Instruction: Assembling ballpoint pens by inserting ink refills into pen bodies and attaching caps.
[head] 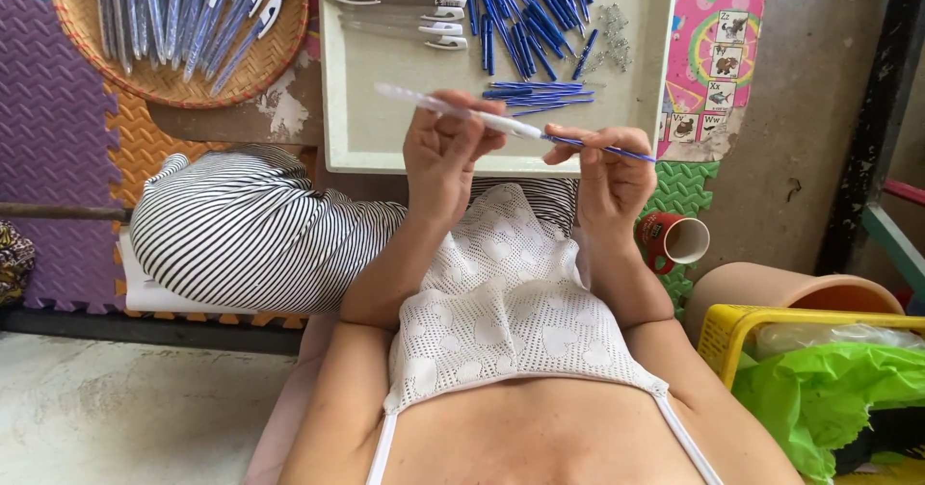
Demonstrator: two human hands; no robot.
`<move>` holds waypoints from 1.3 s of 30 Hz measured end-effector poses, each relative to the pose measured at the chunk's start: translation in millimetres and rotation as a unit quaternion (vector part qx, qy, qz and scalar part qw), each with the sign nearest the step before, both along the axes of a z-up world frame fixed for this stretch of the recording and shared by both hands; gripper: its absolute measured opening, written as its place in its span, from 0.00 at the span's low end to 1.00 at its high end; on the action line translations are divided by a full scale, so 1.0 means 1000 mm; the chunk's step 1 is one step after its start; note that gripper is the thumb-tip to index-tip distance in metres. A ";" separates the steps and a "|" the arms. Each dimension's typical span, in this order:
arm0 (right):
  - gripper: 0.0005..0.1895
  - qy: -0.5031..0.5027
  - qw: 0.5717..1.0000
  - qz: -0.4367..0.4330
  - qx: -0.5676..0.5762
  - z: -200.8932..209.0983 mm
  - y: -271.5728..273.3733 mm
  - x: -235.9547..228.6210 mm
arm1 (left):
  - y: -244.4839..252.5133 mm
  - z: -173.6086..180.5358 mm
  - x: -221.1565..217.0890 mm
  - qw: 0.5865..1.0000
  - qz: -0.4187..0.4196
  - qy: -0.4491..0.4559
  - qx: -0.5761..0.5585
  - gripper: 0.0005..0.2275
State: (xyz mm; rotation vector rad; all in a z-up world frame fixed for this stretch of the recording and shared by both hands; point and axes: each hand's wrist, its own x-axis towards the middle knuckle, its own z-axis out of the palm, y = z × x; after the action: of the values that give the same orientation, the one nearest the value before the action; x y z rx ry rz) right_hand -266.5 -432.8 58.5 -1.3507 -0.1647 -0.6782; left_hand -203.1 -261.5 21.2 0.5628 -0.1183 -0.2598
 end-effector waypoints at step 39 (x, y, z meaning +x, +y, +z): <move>0.10 0.146 0.818 -0.027 -0.556 -0.004 -0.055 0.068 | 0.064 -0.043 -0.012 0.941 -0.101 -0.110 0.303 0.13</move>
State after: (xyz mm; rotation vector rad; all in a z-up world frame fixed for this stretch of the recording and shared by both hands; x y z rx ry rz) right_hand -198.5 -487.4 54.6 -2.5811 -0.2963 -0.3804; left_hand -215.1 -197.6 -21.5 1.1971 -0.3204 -0.4366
